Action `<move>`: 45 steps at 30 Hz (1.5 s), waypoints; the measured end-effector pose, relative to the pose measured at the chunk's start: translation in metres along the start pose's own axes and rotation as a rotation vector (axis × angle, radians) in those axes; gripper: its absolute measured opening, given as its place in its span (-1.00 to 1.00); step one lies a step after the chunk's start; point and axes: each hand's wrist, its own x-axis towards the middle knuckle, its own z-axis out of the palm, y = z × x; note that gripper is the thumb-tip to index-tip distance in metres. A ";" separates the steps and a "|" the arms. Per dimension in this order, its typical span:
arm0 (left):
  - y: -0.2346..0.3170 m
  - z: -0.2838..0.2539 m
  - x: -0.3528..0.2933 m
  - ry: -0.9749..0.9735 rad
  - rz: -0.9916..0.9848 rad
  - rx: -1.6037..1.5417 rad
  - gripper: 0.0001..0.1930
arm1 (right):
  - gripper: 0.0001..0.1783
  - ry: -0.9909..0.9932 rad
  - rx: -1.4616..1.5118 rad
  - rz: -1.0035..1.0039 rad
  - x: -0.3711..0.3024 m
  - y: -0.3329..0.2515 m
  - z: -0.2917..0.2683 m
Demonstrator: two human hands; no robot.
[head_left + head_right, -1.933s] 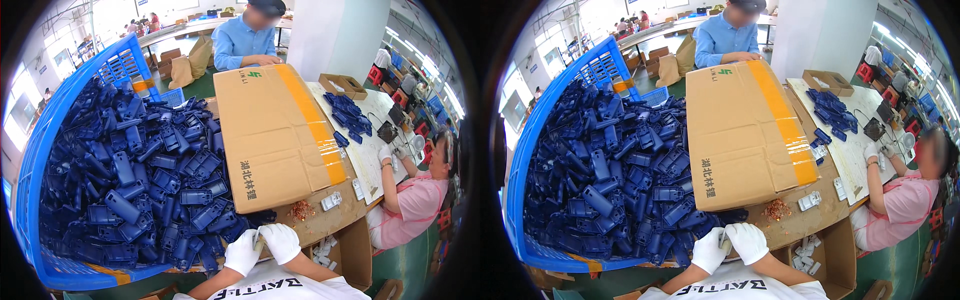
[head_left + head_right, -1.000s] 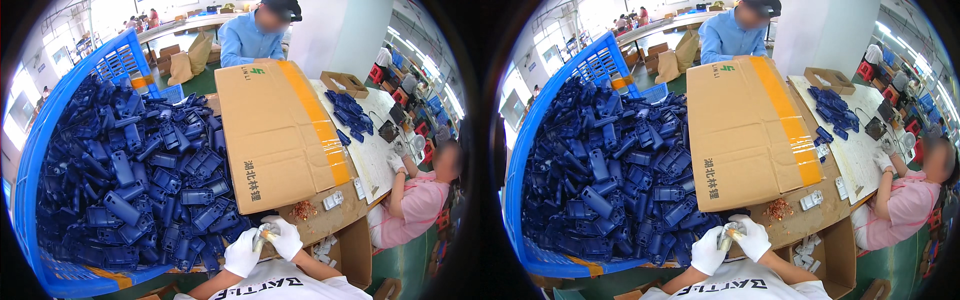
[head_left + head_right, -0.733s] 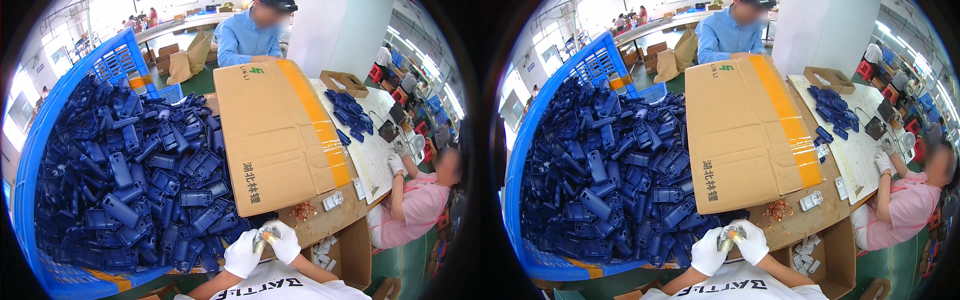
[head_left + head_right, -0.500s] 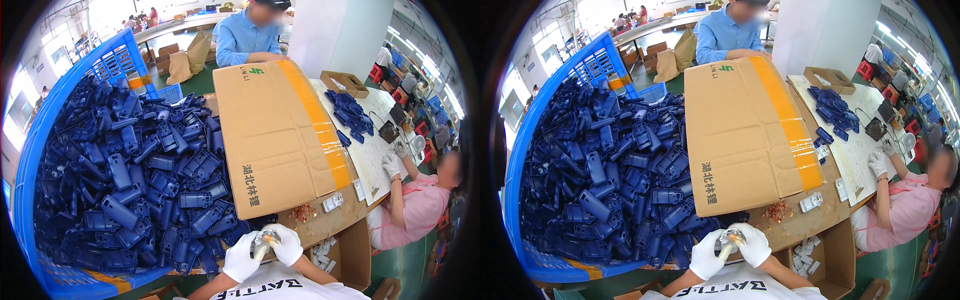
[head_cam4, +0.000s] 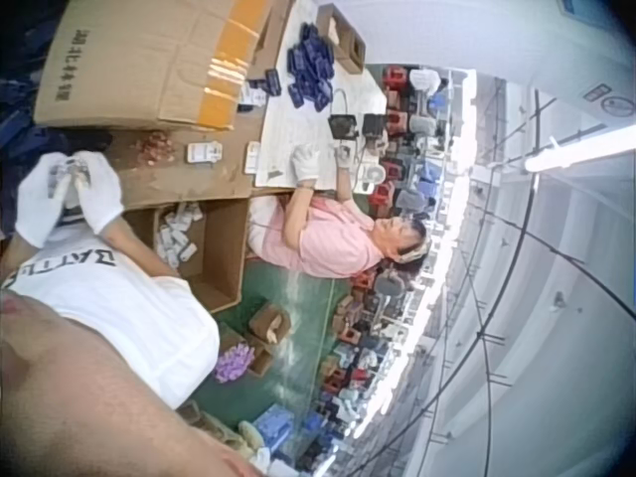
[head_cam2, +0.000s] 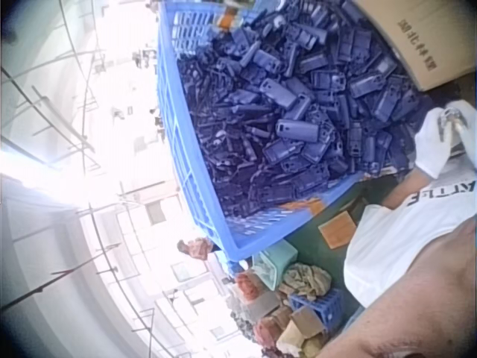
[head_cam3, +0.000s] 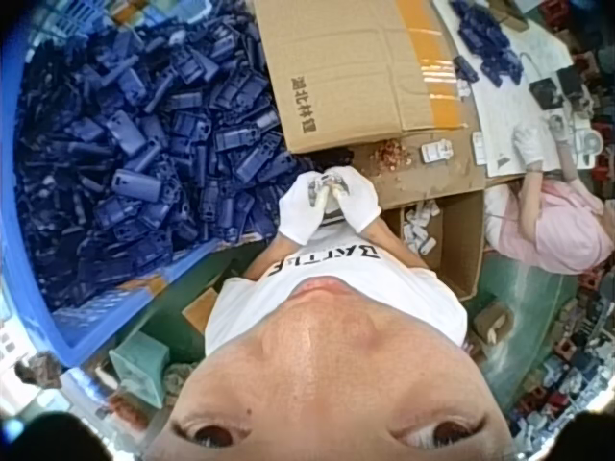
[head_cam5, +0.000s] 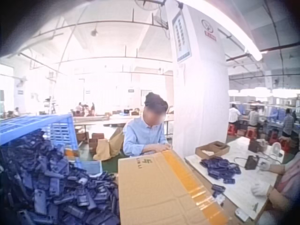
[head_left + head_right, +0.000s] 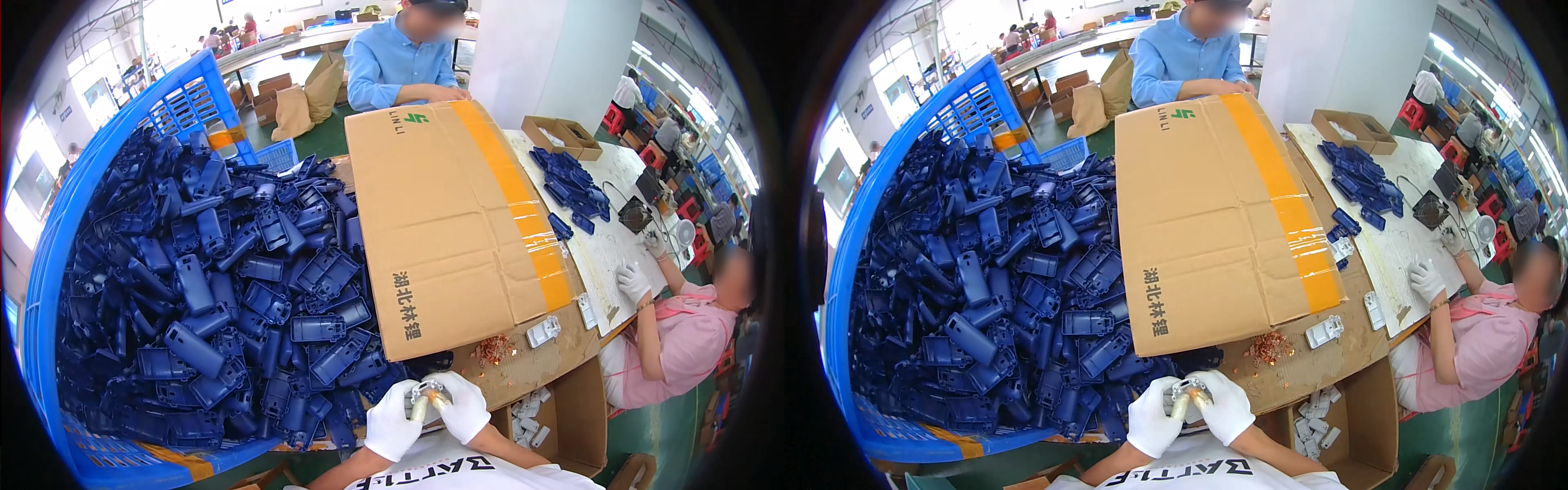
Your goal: The person picks up a blue plastic housing from a bin, inserts a white component into it by hand, and places the assembled unit into a cardboard box.
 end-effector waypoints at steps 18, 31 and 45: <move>0.006 -0.003 0.005 0.083 0.142 0.176 -0.77 | -0.72 -0.010 -0.110 -0.093 0.001 -0.009 -0.001; 0.000 -0.003 0.006 0.048 0.181 0.186 -0.76 | -0.73 0.001 -0.186 -0.136 -0.002 -0.004 0.004; 0.005 -0.005 0.010 0.059 0.209 0.189 -0.75 | -0.69 -0.053 -0.157 -0.059 0.000 -0.008 0.000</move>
